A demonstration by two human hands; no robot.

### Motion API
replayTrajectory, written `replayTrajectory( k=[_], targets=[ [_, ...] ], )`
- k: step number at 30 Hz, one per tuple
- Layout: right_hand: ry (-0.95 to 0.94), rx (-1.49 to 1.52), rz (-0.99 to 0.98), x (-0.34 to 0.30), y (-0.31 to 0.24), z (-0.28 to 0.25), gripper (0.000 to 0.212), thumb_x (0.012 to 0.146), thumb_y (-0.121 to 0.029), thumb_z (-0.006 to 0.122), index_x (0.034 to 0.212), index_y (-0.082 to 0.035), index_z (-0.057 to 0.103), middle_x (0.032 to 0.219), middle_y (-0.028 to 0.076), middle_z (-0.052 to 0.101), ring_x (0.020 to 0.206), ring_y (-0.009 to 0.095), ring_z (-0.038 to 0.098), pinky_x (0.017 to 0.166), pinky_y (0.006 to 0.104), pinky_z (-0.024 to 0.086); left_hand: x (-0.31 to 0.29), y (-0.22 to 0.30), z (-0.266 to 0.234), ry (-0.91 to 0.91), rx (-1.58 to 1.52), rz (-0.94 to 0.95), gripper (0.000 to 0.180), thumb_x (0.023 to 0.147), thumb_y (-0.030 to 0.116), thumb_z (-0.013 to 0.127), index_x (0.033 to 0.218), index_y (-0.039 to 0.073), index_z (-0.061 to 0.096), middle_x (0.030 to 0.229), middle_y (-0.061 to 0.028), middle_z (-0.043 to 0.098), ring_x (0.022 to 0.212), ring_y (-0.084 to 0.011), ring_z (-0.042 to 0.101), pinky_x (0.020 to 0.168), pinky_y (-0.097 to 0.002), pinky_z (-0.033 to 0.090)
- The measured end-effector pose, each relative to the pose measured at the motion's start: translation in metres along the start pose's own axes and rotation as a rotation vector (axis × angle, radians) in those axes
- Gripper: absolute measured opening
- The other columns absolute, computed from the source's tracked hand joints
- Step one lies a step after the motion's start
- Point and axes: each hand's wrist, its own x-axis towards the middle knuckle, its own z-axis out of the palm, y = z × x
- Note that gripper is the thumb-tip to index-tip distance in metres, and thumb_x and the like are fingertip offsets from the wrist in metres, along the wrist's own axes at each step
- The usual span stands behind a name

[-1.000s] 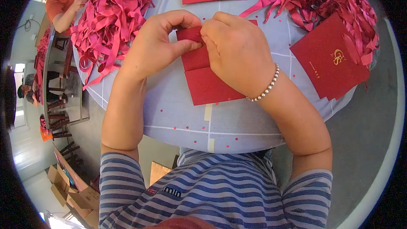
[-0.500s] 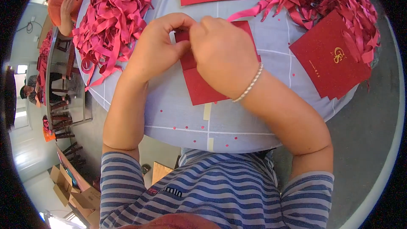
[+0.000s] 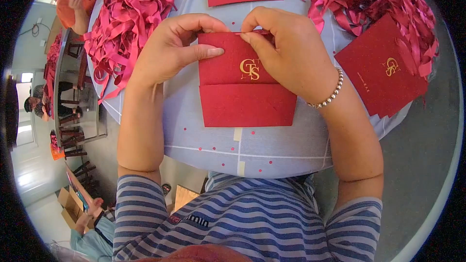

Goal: The person assembles gift bags by inserting ribbon handles into the slots of folded paper bags and folding them by hand.

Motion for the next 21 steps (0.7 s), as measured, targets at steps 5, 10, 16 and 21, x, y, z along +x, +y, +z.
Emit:
replayTrajectory(
  k=[5,10,16,21],
  targets=[
    [-0.020,-0.032,-0.004,0.003,0.000,-0.002,0.006,0.083,-0.003,0.065,0.086,-0.001,0.061,0.074,0.015,0.059,0.064,0.027,0.058,0.059,0.0344,0.045,0.000,-0.003,0.003,0.028,0.195,0.075,0.032,0.076,-0.002,0.076,0.106,0.000,0.067,0.102,-0.0025,0.068,0.097,-0.0112,0.061,0.089,-0.0266,0.049],
    [0.036,-0.080,-0.253,0.005,0.009,0.003,0.007,0.081,-0.004,0.066,0.086,-0.001,0.061,0.080,0.013,0.061,0.071,0.029,0.059,0.064,0.0360,0.047,0.001,-0.002,0.004,0.050,0.324,0.055,0.032,0.074,0.003,0.079,0.104,0.000,0.067,0.095,-0.0003,0.068,0.092,-0.0092,0.060,0.085,-0.0262,0.048],
    [0.015,-0.134,-0.250,-0.001,0.002,0.013,0.006,0.082,-0.006,0.065,0.086,-0.002,0.063,0.081,0.012,0.060,0.074,0.032,0.060,0.067,0.0391,0.049,-0.001,-0.002,0.010,0.083,0.272,0.048,0.029,0.075,0.004,0.079,0.101,0.000,0.067,0.093,0.0003,0.067,0.086,-0.0093,0.058,0.083,-0.0265,0.048],
    [0.053,-0.266,-0.186,-0.004,-0.005,0.017,0.005,0.081,-0.005,0.062,0.085,-0.004,0.064,0.079,0.012,0.059,0.073,0.034,0.060,0.065,0.0410,0.050,0.000,0.000,0.017,0.144,0.354,0.073,0.024,0.074,0.001,0.075,0.097,0.000,0.067,0.087,-0.0006,0.068,0.084,-0.0093,0.059,0.081,-0.0257,0.048]
  ],
)
